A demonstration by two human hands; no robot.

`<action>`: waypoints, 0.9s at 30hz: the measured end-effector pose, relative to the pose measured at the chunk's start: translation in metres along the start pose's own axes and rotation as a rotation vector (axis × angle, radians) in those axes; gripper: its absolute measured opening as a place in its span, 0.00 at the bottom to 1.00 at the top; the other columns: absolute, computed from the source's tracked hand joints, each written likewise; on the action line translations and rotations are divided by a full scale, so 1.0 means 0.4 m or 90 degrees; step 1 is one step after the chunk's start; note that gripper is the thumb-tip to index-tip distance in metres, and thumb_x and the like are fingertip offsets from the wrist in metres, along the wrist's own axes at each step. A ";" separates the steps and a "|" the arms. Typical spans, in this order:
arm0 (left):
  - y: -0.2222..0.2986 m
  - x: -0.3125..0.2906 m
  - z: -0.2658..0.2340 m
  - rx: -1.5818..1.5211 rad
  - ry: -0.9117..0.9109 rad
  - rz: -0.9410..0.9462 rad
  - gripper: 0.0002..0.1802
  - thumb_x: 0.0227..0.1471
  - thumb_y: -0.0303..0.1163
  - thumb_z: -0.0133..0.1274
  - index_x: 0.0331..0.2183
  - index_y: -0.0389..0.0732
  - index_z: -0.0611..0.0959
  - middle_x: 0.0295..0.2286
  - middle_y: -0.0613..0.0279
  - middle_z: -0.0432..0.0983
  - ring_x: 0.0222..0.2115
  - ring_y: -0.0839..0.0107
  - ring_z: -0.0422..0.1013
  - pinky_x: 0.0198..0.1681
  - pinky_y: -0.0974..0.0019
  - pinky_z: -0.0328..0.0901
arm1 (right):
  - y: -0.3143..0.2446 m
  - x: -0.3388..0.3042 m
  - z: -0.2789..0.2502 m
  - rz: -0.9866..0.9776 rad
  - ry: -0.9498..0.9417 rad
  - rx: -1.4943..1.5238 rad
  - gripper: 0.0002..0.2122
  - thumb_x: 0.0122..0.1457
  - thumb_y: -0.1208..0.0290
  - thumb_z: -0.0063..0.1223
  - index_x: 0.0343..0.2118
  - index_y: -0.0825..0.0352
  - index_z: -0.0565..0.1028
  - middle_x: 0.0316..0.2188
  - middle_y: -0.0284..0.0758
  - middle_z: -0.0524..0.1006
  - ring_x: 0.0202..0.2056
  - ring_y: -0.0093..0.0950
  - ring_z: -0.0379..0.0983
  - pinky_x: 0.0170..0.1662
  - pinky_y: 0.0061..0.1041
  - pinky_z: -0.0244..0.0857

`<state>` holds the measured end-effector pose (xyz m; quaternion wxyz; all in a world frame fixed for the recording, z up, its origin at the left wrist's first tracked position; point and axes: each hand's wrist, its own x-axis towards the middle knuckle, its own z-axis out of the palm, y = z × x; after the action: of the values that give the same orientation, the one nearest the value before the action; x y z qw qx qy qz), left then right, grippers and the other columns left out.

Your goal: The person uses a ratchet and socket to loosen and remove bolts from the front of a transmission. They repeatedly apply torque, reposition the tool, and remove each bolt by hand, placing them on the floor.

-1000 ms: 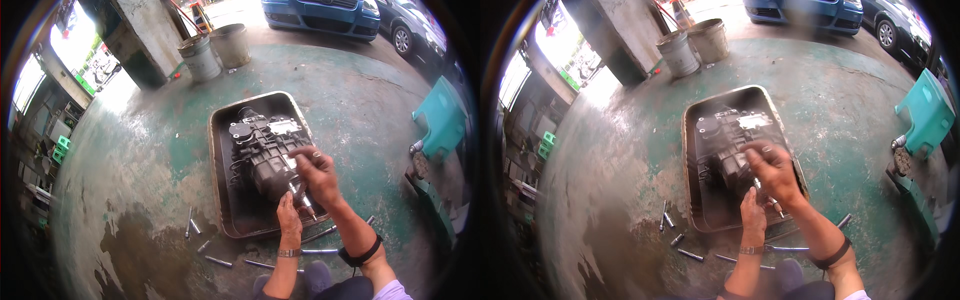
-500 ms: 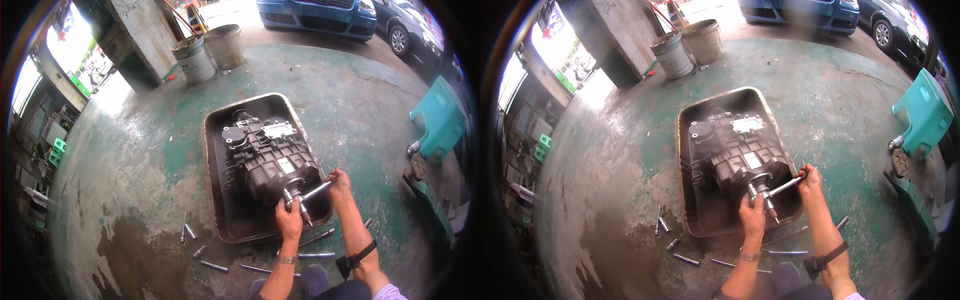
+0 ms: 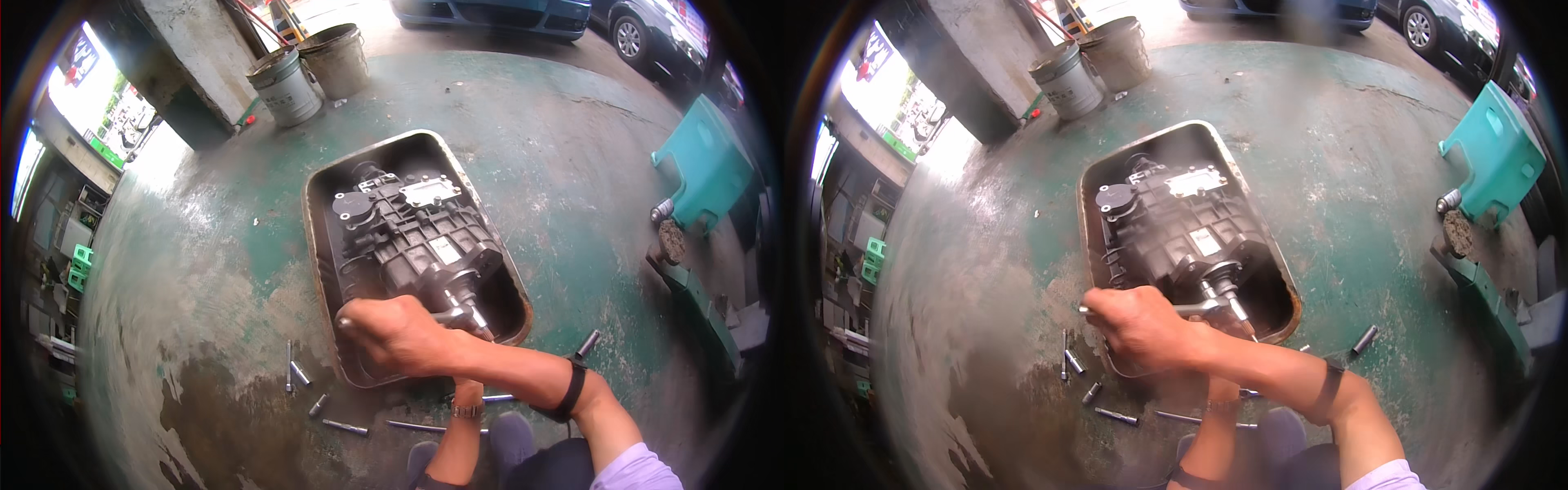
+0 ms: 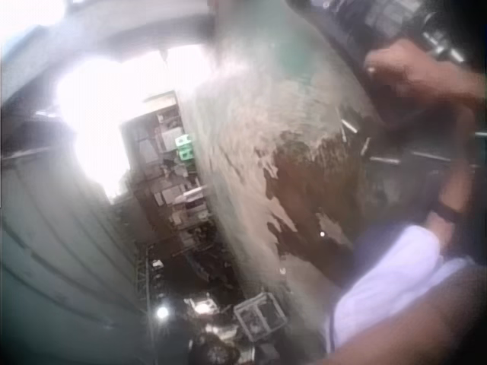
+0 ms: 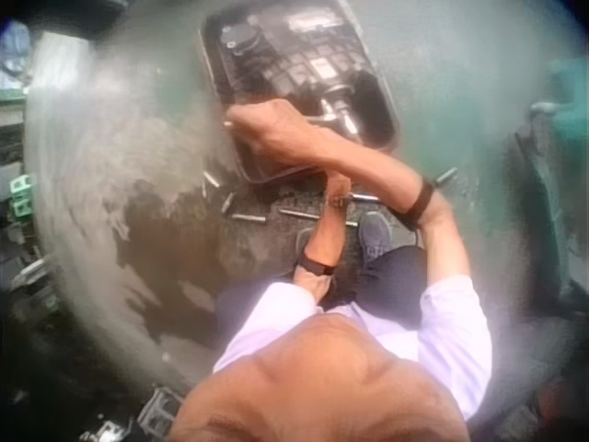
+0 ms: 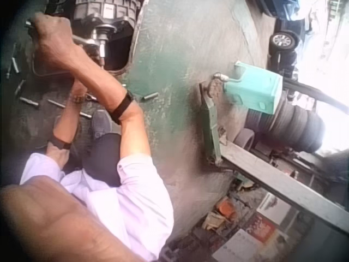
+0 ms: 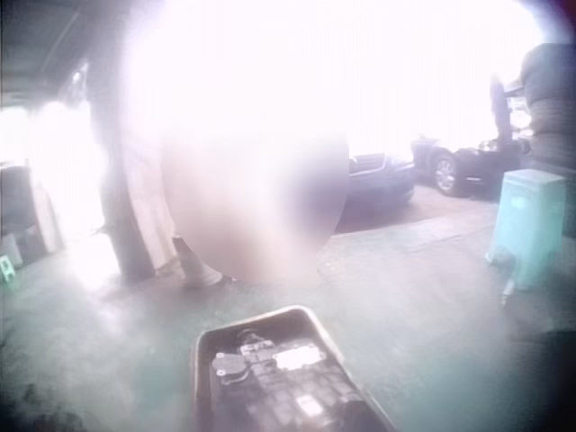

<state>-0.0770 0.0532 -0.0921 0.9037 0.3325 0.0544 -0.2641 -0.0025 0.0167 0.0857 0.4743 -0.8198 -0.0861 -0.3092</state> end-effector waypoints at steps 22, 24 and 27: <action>0.028 0.017 0.113 0.290 0.076 0.069 0.16 0.51 0.28 0.56 0.40 0.30 0.72 0.25 0.64 0.73 0.20 0.80 0.68 0.22 0.76 0.68 | 0.437 -0.358 -0.356 0.670 0.808 0.635 0.09 0.64 0.69 0.37 0.35 0.70 0.66 0.20 0.26 0.65 0.18 0.18 0.57 0.23 0.21 0.57; 0.022 0.025 0.107 0.343 0.077 0.115 0.18 0.50 0.27 0.57 0.41 0.30 0.72 0.25 0.64 0.73 0.19 0.81 0.68 0.21 0.77 0.67 | 0.469 -0.407 -0.339 0.702 0.818 0.652 0.09 0.64 0.70 0.38 0.34 0.71 0.66 0.22 0.28 0.67 0.19 0.19 0.59 0.26 0.22 0.60; 0.024 0.026 0.103 0.371 0.070 0.116 0.19 0.51 0.29 0.57 0.42 0.29 0.72 0.27 0.63 0.71 0.21 0.81 0.67 0.21 0.76 0.66 | 0.444 -0.390 -0.347 0.645 0.764 0.640 0.07 0.63 0.72 0.38 0.31 0.68 0.67 0.23 0.30 0.68 0.20 0.20 0.62 0.27 0.23 0.61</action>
<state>-0.0665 0.0288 -0.0577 0.7860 0.5948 -0.0046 -0.1683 -0.1083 -0.1701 -0.0851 0.8170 -0.1611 0.4174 -0.3638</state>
